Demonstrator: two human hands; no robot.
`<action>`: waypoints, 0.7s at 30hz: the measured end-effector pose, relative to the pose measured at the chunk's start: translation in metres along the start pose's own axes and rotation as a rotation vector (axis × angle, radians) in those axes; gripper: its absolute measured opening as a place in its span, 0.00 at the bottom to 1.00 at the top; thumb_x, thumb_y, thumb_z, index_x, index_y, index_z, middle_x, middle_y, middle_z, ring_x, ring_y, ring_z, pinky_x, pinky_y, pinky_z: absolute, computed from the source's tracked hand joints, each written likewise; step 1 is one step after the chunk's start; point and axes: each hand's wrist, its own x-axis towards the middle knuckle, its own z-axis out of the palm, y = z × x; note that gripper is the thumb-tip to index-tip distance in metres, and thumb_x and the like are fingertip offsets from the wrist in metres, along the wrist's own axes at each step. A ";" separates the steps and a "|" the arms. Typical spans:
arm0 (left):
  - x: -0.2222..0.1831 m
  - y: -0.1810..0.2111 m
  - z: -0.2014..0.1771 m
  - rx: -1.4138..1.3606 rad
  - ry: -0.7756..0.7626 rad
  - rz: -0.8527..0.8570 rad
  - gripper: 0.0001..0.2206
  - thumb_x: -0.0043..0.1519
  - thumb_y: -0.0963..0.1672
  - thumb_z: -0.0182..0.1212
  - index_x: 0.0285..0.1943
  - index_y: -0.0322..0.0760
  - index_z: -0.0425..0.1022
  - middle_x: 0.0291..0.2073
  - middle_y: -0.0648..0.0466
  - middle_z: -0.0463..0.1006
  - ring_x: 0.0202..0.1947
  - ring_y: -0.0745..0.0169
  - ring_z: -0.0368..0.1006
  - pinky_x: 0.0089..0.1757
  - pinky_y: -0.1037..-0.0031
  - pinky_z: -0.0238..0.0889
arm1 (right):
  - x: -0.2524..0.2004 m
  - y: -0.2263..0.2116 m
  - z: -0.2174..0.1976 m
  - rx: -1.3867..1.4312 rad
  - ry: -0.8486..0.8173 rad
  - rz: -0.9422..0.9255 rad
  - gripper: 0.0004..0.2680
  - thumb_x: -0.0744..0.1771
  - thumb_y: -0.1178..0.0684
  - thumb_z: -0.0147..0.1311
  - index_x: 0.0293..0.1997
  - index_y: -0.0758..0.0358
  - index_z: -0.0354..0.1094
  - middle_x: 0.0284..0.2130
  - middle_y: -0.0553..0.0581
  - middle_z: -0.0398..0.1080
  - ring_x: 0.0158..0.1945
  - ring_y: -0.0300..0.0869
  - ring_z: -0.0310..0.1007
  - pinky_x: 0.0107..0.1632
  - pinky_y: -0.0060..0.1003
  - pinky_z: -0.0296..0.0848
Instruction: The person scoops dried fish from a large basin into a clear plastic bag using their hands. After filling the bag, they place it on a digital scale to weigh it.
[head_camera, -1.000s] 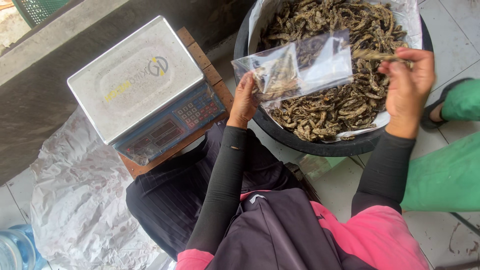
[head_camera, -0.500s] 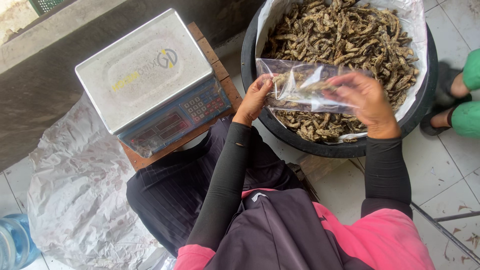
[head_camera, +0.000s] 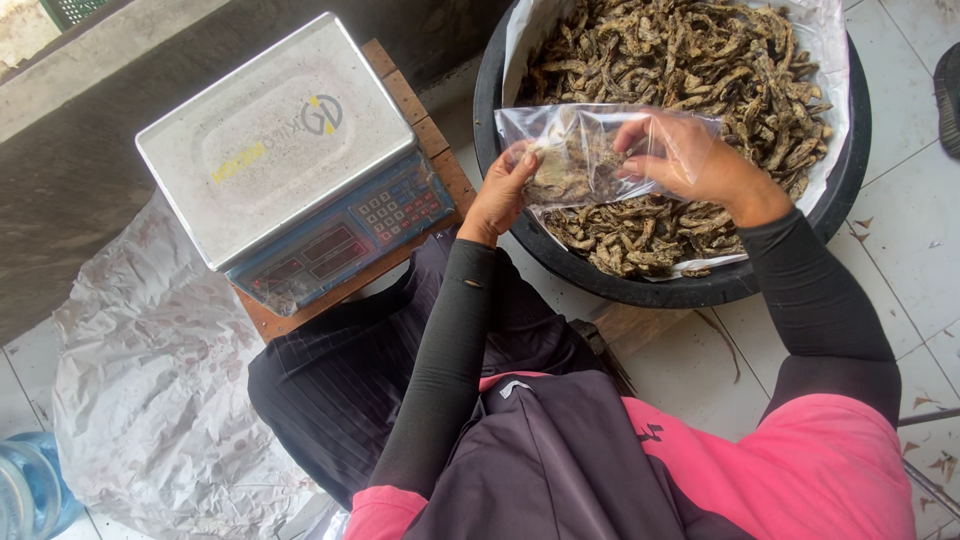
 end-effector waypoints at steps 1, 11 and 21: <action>0.000 0.001 -0.001 -0.023 0.004 0.039 0.23 0.64 0.49 0.69 0.65 0.38 0.72 0.51 0.53 0.79 0.52 0.62 0.76 0.50 0.69 0.73 | 0.002 -0.001 -0.002 0.026 -0.017 -0.007 0.08 0.68 0.60 0.55 0.51 0.69 0.64 0.44 0.62 0.71 0.47 0.43 0.79 0.49 0.37 0.80; 0.009 -0.005 -0.013 0.037 0.154 0.065 0.23 0.59 0.50 0.73 0.62 0.43 0.75 0.49 0.57 0.81 0.56 0.63 0.71 0.54 0.70 0.65 | 0.027 -0.014 0.004 -0.088 0.078 0.139 0.09 0.70 0.59 0.52 0.55 0.69 0.63 0.30 0.60 0.74 0.34 0.42 0.80 0.34 0.36 0.80; 0.001 0.019 0.001 -0.295 0.245 0.150 0.26 0.59 0.54 0.69 0.62 0.45 0.69 0.56 0.51 0.76 0.58 0.49 0.74 0.56 0.50 0.71 | -0.030 0.009 -0.098 0.010 0.393 -0.371 0.07 0.79 0.64 0.42 0.62 0.72 0.67 0.50 0.63 0.73 0.52 0.42 0.77 0.60 0.37 0.79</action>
